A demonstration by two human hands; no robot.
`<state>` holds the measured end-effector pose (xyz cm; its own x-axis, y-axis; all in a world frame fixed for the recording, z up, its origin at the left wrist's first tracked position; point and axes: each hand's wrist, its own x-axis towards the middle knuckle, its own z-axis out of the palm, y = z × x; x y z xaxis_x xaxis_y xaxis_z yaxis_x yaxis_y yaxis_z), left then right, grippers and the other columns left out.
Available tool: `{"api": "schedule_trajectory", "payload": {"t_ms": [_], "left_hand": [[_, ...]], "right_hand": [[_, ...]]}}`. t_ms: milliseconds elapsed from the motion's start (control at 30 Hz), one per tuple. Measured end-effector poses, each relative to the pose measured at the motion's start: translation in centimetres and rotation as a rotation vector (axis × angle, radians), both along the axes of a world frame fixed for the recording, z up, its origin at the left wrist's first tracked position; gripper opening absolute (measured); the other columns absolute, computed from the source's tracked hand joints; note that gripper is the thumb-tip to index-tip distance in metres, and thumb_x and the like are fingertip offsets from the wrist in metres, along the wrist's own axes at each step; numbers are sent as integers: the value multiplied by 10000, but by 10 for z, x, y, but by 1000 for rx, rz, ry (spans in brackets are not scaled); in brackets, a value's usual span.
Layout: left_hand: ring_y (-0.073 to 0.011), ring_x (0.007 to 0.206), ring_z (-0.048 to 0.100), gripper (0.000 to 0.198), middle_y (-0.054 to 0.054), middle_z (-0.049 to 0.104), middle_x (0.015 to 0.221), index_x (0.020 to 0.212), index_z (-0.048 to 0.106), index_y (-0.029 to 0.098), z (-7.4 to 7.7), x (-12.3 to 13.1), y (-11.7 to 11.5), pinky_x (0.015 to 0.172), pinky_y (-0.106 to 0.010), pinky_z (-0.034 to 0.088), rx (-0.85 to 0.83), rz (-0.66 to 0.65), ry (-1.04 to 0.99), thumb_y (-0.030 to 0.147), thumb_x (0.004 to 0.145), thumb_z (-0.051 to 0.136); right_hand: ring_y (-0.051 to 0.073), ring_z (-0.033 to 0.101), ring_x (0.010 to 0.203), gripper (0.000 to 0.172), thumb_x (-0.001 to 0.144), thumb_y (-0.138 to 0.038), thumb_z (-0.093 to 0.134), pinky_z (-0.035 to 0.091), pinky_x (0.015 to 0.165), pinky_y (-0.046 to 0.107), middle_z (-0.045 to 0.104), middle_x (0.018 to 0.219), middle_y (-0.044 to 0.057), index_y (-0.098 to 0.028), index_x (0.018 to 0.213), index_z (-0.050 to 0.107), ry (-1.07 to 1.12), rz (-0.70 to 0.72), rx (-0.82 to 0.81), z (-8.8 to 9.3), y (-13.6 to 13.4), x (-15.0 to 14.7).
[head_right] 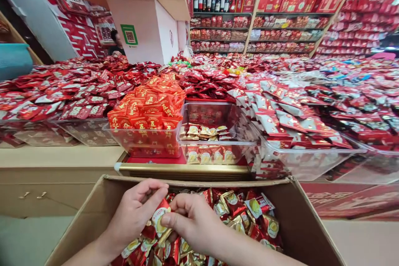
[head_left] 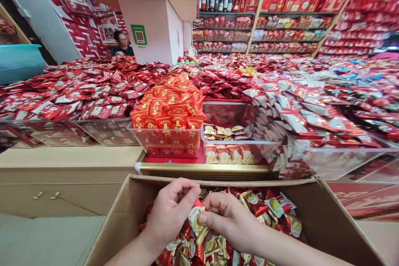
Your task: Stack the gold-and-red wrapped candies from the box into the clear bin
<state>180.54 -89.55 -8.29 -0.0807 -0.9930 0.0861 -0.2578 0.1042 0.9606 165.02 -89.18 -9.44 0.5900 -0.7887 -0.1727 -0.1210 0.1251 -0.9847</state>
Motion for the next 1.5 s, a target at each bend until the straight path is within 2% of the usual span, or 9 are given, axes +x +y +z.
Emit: {"api": "schedule_trajectory", "payload": {"t_ms": [67,200,333,467,567,633,900,1200,1500], "left_hand": [[-115,608,548,137,18,617,683,777,610,174,-2,1,-3,557,-179,436,8,36,35,296,755,553],[-135,679,562,176,9,624,706,813,598,165,-1,3,-7,621,-198,447,54,80,106,321,734,581],[-111,559,541,297,14,600,650,912,568,163,5,3,-4,503,-183,422,162,109,274,415,760,533],[-81,408,477,352,22,574,574,954,541,166,12,4,1,361,-154,314,227,89,432,465,781,469],[-74,413,478,310,35,549,546,934,549,164,14,6,1,372,-146,307,212,77,402,425,772,500],[-66,411,469,292,42,538,542,918,552,168,13,7,0,374,-140,296,221,52,365,417,773,502],[-87,443,468,286,41,512,519,837,581,179,5,6,9,434,-165,371,145,-86,147,440,773,483],[-92,449,452,222,27,530,528,803,607,199,8,7,7,442,-151,370,-86,-273,-188,333,820,430],[-106,485,487,181,25,545,524,773,626,210,-2,5,6,461,-154,364,-198,-271,-250,272,802,459]], "right_hand": [[116,536,600,246,796,-384,477,435,550,222,554,653,7,-145,779,532,138,-38,-274,7,0,-1],[173,535,835,310,762,-339,544,439,668,265,583,1005,87,-180,1027,514,327,-59,-1168,21,0,3],[117,484,565,158,789,-108,427,363,504,245,612,709,13,-175,746,564,482,-71,-1653,40,-2,-1],[133,502,658,207,827,-152,382,382,600,253,604,726,37,-168,705,549,617,-176,-1616,85,-26,-26],[143,520,660,149,811,-211,428,381,593,246,593,727,56,-152,745,548,965,-371,-1444,119,-69,-43],[154,541,666,135,788,-232,453,383,587,241,598,736,62,-143,767,553,1212,-327,-1294,126,-106,-46],[226,595,831,201,736,-97,458,428,703,268,639,866,149,-93,848,625,1522,49,-1061,72,-201,-41],[246,603,853,265,634,-197,619,454,681,275,649,893,138,-126,887,655,1601,178,-865,56,-205,-46],[297,541,921,524,540,-295,709,440,708,331,588,1004,170,-107,1011,578,1566,85,-875,51,-206,-50]]}}
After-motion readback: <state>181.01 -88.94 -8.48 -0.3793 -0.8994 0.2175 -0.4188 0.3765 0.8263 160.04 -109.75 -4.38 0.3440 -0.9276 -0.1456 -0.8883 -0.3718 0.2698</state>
